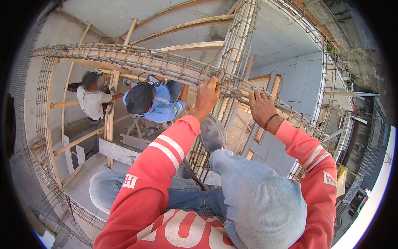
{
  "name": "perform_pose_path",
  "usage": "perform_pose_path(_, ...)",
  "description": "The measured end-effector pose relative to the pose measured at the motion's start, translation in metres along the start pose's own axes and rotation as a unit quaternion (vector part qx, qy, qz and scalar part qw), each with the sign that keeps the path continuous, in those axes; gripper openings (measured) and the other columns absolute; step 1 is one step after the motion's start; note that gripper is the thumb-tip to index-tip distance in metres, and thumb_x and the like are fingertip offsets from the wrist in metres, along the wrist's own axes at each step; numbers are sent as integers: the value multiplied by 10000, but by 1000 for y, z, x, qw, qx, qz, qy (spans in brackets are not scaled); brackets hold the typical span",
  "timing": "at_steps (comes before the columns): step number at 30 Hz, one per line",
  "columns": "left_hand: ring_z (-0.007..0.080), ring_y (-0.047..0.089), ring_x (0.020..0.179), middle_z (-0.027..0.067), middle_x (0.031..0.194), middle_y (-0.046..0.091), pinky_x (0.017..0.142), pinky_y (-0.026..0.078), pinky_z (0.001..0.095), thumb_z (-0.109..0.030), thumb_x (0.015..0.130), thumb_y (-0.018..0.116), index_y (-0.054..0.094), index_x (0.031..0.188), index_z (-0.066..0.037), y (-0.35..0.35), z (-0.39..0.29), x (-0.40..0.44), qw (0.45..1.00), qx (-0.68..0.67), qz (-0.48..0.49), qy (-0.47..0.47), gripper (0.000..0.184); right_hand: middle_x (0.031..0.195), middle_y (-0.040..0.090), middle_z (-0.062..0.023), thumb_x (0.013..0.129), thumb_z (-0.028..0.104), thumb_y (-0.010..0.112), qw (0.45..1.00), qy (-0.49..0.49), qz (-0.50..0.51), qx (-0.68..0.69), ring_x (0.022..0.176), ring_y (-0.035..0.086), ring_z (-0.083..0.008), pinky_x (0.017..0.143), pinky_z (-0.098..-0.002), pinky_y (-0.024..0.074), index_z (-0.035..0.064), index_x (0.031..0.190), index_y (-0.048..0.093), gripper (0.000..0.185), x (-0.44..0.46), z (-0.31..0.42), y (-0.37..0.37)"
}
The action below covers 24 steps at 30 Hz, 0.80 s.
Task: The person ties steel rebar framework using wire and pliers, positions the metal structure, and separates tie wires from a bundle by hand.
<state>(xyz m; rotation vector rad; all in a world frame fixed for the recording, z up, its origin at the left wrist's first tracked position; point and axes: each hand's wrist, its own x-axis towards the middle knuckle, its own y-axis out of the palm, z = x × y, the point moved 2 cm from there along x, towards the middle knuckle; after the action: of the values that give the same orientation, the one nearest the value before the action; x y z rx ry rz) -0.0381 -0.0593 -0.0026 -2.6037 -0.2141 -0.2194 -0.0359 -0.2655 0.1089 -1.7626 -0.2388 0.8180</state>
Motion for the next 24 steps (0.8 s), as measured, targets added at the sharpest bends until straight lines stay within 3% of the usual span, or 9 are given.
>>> perform_pose_path(3,420,652,796,207,827,660,695,518,476,43,765,686,557,986,-8,-3,2,0,1000,-1,0,22,262,1137,537,-181,881,113,526,998,1,-1,-69,1130,543,-326,864,-537,455,-39,1162,508,320,13,9,-5)
perform_pose_path(4,420,652,796,207,827,660,695,518,476,43,765,686,557,986,-8,-2,2,0,1000,-1,2,22,262,1236,516,-210,901,140,509,997,15,60,-43,1192,507,-363,930,-578,406,-55,1241,490,392,19,9,-6)
perform_pose_path(5,422,655,791,205,815,658,686,515,475,45,767,688,516,1003,-13,-3,1,1,1000,-16,3,-12,298,1236,516,-210,901,140,509,997,15,61,-42,1192,507,-363,930,-578,406,-55,1241,490,392,23,9,-2)
perform_pose_path(10,419,642,804,207,848,647,711,499,496,6,796,687,431,1009,-34,-8,0,5,990,-109,-20,-87,334,1389,449,-250,922,152,485,995,2,-18,-94,1284,451,-393,1023,-625,343,-66,1350,439,483,35,12,5)
perform_pose_path(13,409,649,793,201,868,661,701,497,488,-9,787,718,441,1008,-32,-9,4,-2,974,-186,-49,-123,356,1375,461,-244,917,143,489,992,-20,-57,-110,1286,448,-386,1039,-637,327,-60,1325,456,457,42,12,10)
perform_pose_path(15,400,653,799,201,881,669,700,503,478,-36,777,742,471,1046,-29,-7,8,-11,984,-72,-9,-161,382,1361,470,-241,916,139,490,992,-28,-61,-105,1269,460,-384,1027,-638,334,-55,1305,468,435,47,14,9)
perform_pose_path(19,405,647,836,206,858,667,745,498,479,-69,778,752,502,1095,-19,3,17,-23,985,-14,-8,-174,407,1291,516,-214,903,107,491,990,-50,-76,-107,1197,510,-354,954,-586,406,-35,1249,497,374,53,13,6)
perform_pose_path(22,415,631,932,216,936,664,809,482,497,-129,758,785,516,1109,4,0,2,-19,977,10,16,-213,462,1235,542,-200,886,93,515,995,-65,-35,-72,1076,576,-338,863,-510,464,-30,1217,506,354,55,11,-7)
perform_pose_path(24,422,573,1091,238,1146,615,908,464,483,-170,724,823,501,1171,36,5,-12,-23,951,-12,68,-301,588,1194,567,-213,886,93,516,998,-51,10,-40,1022,605,-347,848,-491,483,-32,1227,498,363,59,11,-19)
